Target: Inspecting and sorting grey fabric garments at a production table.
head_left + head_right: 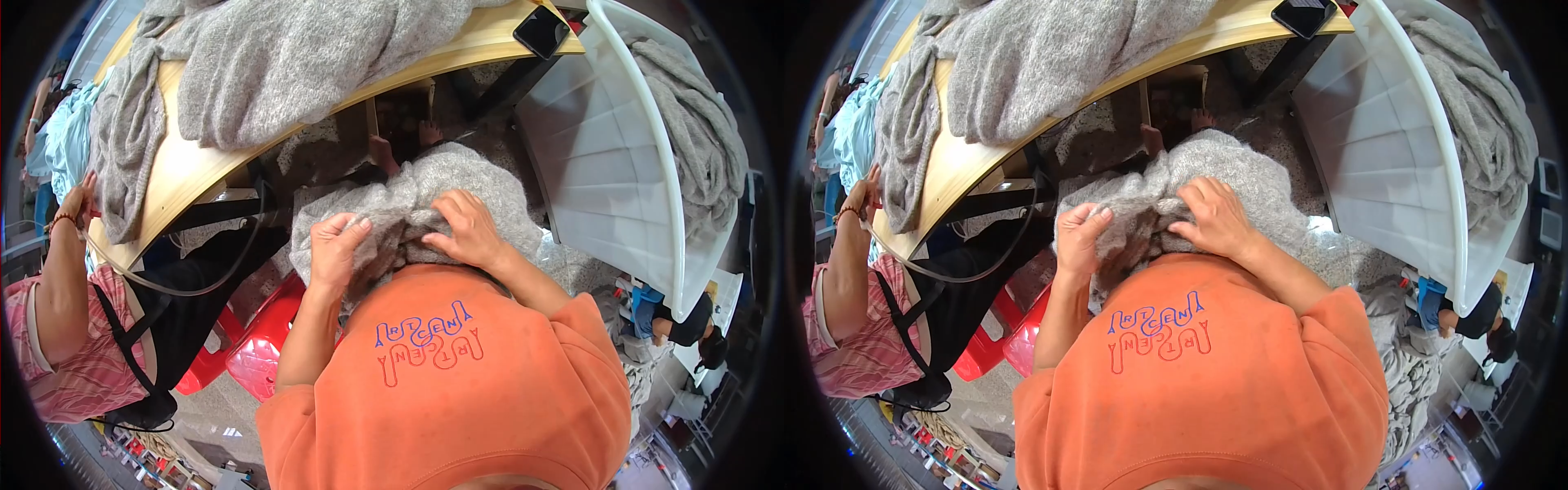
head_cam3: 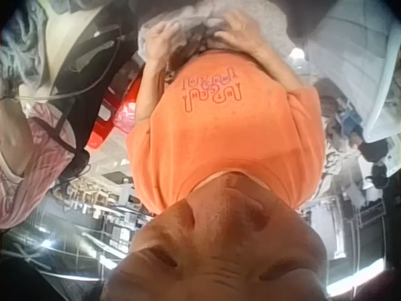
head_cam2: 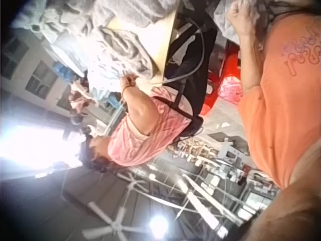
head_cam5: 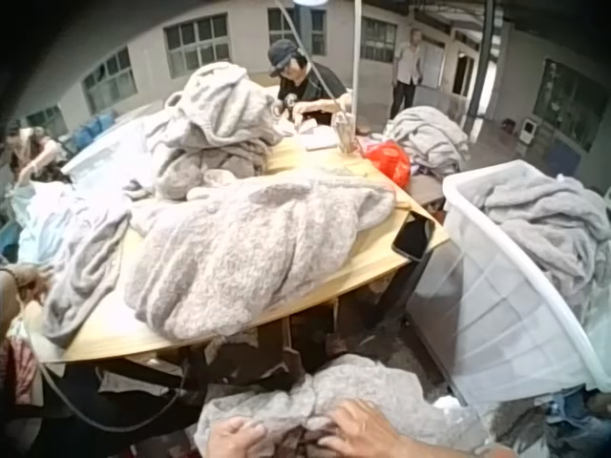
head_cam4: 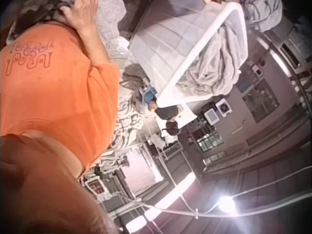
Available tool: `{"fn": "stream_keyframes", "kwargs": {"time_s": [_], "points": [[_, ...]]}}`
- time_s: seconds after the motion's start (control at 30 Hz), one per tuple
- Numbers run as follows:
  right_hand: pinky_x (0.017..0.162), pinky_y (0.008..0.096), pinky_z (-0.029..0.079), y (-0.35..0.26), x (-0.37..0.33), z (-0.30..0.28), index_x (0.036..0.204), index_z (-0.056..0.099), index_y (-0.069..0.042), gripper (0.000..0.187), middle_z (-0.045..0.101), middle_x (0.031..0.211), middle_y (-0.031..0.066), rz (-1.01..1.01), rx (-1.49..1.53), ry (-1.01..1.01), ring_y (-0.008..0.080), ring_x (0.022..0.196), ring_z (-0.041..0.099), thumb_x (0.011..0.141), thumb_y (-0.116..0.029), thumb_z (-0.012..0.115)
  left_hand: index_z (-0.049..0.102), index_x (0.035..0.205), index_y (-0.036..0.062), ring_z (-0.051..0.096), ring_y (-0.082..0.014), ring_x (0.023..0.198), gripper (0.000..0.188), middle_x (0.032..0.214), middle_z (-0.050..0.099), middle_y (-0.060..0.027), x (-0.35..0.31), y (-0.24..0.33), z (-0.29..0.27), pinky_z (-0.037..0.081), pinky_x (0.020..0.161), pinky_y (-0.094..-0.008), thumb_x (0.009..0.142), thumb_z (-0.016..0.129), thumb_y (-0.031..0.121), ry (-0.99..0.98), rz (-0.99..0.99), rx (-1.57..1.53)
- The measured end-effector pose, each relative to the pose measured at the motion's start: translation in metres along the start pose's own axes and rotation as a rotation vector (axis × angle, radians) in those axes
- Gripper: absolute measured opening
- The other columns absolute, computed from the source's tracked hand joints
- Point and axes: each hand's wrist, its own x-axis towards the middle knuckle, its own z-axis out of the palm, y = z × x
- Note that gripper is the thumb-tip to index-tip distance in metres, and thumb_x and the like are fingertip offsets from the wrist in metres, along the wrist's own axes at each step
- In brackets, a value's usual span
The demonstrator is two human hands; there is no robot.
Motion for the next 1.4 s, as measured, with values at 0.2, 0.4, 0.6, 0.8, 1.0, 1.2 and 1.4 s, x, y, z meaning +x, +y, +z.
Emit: {"fn": "stream_keyframes", "kwargs": {"time_s": [0.2,0.4,0.6,0.8,1.0,1.2,1.4], "points": [[0.066,0.0359,0.043,0.014,-0.017,-0.002,0.089,0.057,-0.002,0.031,0.058,0.081,0.0112,0.291,0.092,-0.117,0.0285,0.075,0.056,0.066,-0.021,0.068,0.061,0.073,0.0009,0.049,-0.0031,0.060,0.003,0.068,0.059,0.0015,0.010,0.002,-0.007,0.038,0.056,-0.0174,0.073,0.059,-0.002,0.031,0.009,-0.037],[0.060,0.0303,0.043,0.034,-0.008,-0.017,0.082,0.059,-0.001,0.016,0.057,0.064,0.0107,0.532,0.378,-0.522,0.0163,0.062,0.054,0.071,-0.012,0.062,0.058,0.072,0.0008,0.050,-0.0056,0.062,0.002,0.070,0.058,-0.0007,0.012,0.004,-0.006,0.039,0.057,-0.0196,0.074,0.058,-0.001,-0.019,0.109,-0.117],[0.049,0.0280,0.042,0.001,-0.003,-0.024,0.078,0.055,0.001,0.013,0.056,0.068,0.0073,-0.160,0.088,0.127,0.0189,0.057,0.055,0.065,-0.001,0.057,0.056,0.074,0.0001,0.051,-0.0067,0.060,0.002,0.070,0.058,-0.0023,0.006,0.006,0.003,0.042,0.056,-0.0208,0.075,0.056,-0.001,-0.049,0.004,-0.148],[0.041,0.0267,0.038,-0.042,0.020,-0.021,0.069,0.052,-0.006,0.010,0.043,0.057,0.0016,-0.616,0.033,-0.037,0.0143,0.049,0.048,0.062,-0.011,0.054,0.058,0.075,0.0003,0.048,-0.0041,0.057,0.001,0.067,0.057,-0.0004,0.006,-0.003,0.028,0.039,0.051,-0.0186,0.076,0.057,0.000,-0.162,-0.082,-0.078],[0.043,0.0287,0.040,-0.033,0.025,-0.010,0.069,0.050,-0.005,0.008,0.047,0.060,0.0032,-0.475,0.052,0.151,0.0170,0.051,0.049,0.062,-0.008,0.054,0.058,0.073,0.0015,0.038,-0.0015,0.052,0.011,0.061,0.051,0.0042,-0.003,-0.003,0.028,0.029,0.046,-0.0181,0.081,0.056,0.007,-0.250,-0.091,-0.009],[0.044,0.0291,0.042,-0.031,0.021,-0.007,0.072,0.053,-0.003,0.012,0.052,0.066,0.0055,-0.447,0.026,0.122,0.0188,0.053,0.052,0.061,-0.004,0.055,0.059,0.073,0.0006,0.046,-0.0033,0.057,0.010,0.065,0.056,0.0014,-0.005,-0.008,0.028,0.036,0.051,-0.0177,0.080,0.058,0.007,-0.182,-0.039,-0.015],[0.046,0.0300,0.044,-0.024,0.019,0.001,0.074,0.055,0.000,0.015,0.056,0.071,0.0081,-0.381,0.044,0.062,0.0211,0.056,0.055,0.060,-0.001,0.058,0.062,0.078,-0.0009,0.047,-0.0028,0.059,0.004,0.067,0.058,0.0012,-0.008,-0.010,0.027,0.037,0.053,-0.0173,0.076,0.061,0.003,-0.104,0.005,0.137]]}}
